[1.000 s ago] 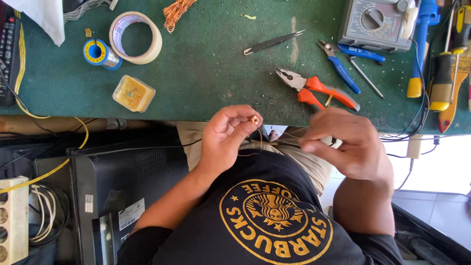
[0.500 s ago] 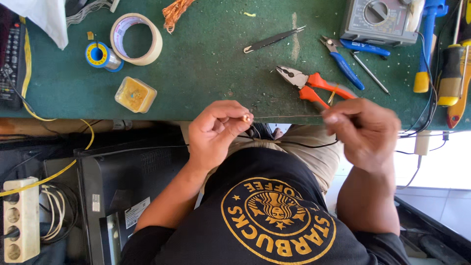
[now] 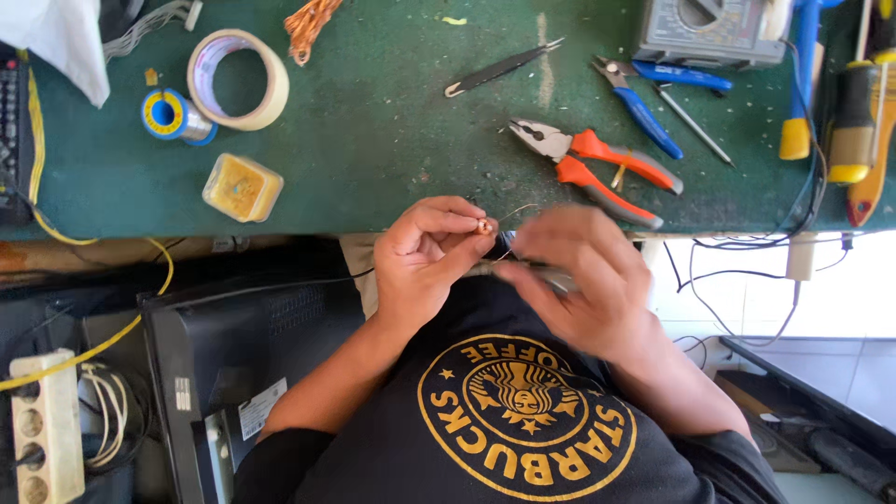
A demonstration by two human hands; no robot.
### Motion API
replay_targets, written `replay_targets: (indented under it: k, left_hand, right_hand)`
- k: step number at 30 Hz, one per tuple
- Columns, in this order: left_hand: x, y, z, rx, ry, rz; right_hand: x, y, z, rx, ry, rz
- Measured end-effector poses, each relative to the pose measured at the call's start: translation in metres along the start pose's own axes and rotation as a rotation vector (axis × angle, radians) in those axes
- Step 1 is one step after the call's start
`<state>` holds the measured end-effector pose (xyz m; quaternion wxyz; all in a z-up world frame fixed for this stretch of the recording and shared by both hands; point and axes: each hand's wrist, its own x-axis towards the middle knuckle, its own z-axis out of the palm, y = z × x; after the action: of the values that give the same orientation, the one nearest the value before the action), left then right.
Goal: The person holds a small electronic component and a wire, manipulating them with both hands. They appear to be twisting or connecting the wire to the component while seated at a cluttered workbench.
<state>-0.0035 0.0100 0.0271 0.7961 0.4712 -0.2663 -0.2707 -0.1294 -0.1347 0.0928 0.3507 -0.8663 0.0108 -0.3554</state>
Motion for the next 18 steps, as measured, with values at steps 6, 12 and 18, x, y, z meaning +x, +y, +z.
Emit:
replay_targets:
  k: [6, 12, 18]
  left_hand:
    - [0.0, -0.005, -0.005, -0.008, 0.0, 0.005]
    - [-0.001, -0.007, -0.003, 0.011, -0.031, 0.007]
    - [-0.006, -0.013, -0.001, -0.042, -0.009, -0.041]
  right_hand:
    - [-0.005, 0.021, 0.001, 0.101, -0.007, 0.208]
    - [-0.005, 0.02, 0.001, 0.13, -0.008, 0.272]
    - [-0.002, 0.016, 0.009, 0.189, 0.019, 0.289]
